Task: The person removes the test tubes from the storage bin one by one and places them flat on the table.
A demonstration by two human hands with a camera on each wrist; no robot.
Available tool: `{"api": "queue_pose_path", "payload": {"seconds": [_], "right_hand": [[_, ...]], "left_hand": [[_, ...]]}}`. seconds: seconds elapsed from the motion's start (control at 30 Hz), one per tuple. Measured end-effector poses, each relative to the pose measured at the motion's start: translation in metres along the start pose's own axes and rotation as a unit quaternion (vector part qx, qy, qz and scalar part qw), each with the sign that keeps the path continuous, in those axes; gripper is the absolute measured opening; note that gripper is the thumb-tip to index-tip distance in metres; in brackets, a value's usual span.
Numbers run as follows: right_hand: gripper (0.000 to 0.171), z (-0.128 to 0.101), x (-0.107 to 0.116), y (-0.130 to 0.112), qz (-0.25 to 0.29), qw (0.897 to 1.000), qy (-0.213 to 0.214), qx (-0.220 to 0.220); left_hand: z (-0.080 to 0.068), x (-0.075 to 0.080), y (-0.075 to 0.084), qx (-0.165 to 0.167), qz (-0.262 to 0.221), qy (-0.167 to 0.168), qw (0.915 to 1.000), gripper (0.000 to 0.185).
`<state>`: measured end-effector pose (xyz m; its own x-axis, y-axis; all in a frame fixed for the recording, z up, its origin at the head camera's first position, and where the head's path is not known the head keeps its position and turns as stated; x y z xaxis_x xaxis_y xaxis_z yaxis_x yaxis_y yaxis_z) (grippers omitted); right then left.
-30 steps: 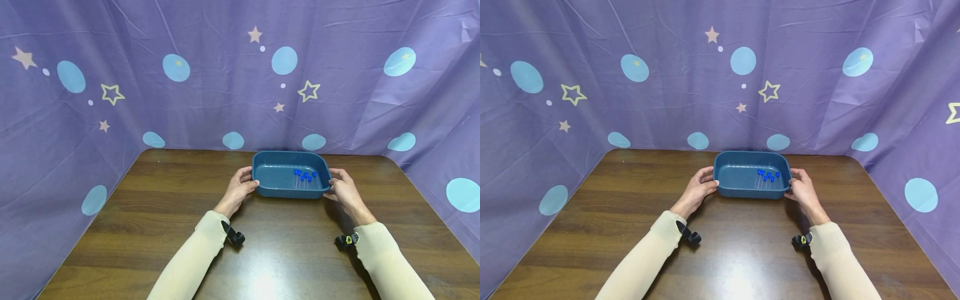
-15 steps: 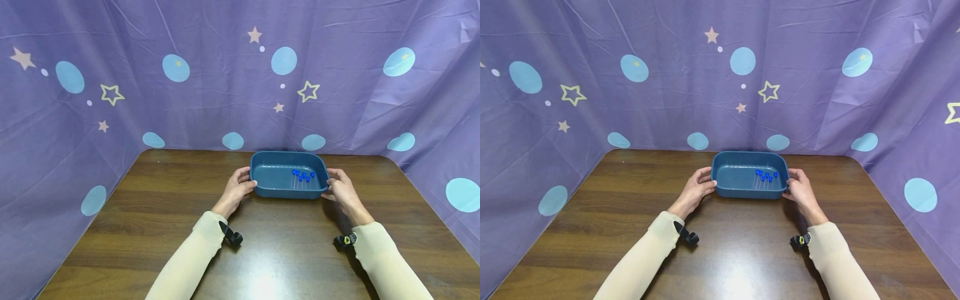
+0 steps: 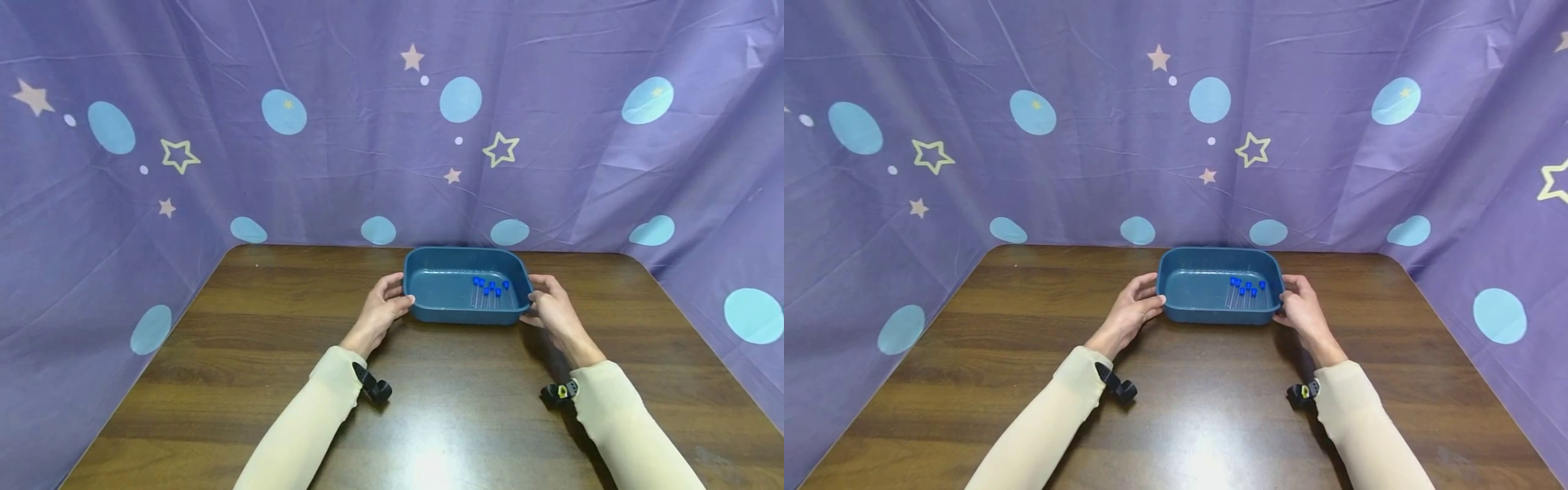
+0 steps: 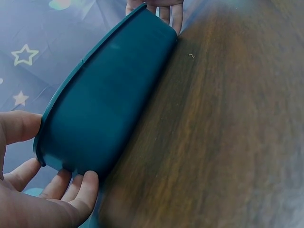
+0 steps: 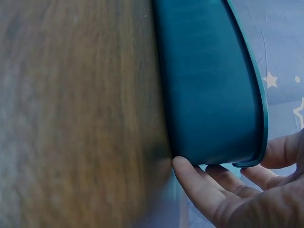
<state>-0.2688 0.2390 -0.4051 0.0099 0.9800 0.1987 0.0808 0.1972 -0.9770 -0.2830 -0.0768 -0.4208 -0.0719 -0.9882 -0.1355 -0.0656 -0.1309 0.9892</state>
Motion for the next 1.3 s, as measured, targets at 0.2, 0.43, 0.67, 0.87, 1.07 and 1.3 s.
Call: {"api": "queue_pose_path", "payload": {"seconds": [0.2, 0.43, 0.67, 0.87, 1.07, 1.3], "right_hand": [[0.050, 0.000, -0.002, 0.000, 0.003, 1.000, -0.003, -0.002], [0.050, 0.003, -0.004, 0.003, 0.009, 1.000, -0.003, -0.001], [0.050, -0.001, -0.007, -0.001, 0.016, 1.000, -0.005, -0.006], [0.050, 0.000, -0.009, 0.000, 0.011, 1.000, -0.005, -0.004], [0.049, 0.002, -0.011, 0.002, -0.003, 1.000, 0.006, 0.001], [0.050, 0.002, -0.014, 0.001, 0.011, 1.000, 0.003, 0.004]], "left_hand": [[-0.001, 0.002, 0.001, -0.002, -0.013, -0.001, 0.9999, 0.063], [0.000, 0.004, 0.000, -0.003, -0.015, -0.003, 0.9999, 0.064], [-0.001, 0.007, 0.001, 0.005, -0.020, -0.001, 0.9998, 0.065], [-0.003, 0.008, 0.002, 0.009, -0.024, 0.001, 0.9997, 0.065], [-0.004, 0.011, 0.003, 0.010, -0.027, 0.002, 0.9996, 0.063], [-0.005, 0.013, 0.004, 0.009, -0.037, 0.001, 0.9993, 0.064]]}}
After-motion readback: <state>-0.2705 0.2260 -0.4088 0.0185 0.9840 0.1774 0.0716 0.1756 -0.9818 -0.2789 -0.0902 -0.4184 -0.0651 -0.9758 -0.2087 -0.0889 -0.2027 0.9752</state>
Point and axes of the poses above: each hand's wrist, its own z-axis towards the middle knuckle, its own x-axis out of the back of the hand, y = z × x, the point moved 3 cm from there along z, towards the middle knuckle, and after that the axes turned 3 degrees about -z, right-handed, at the moved point
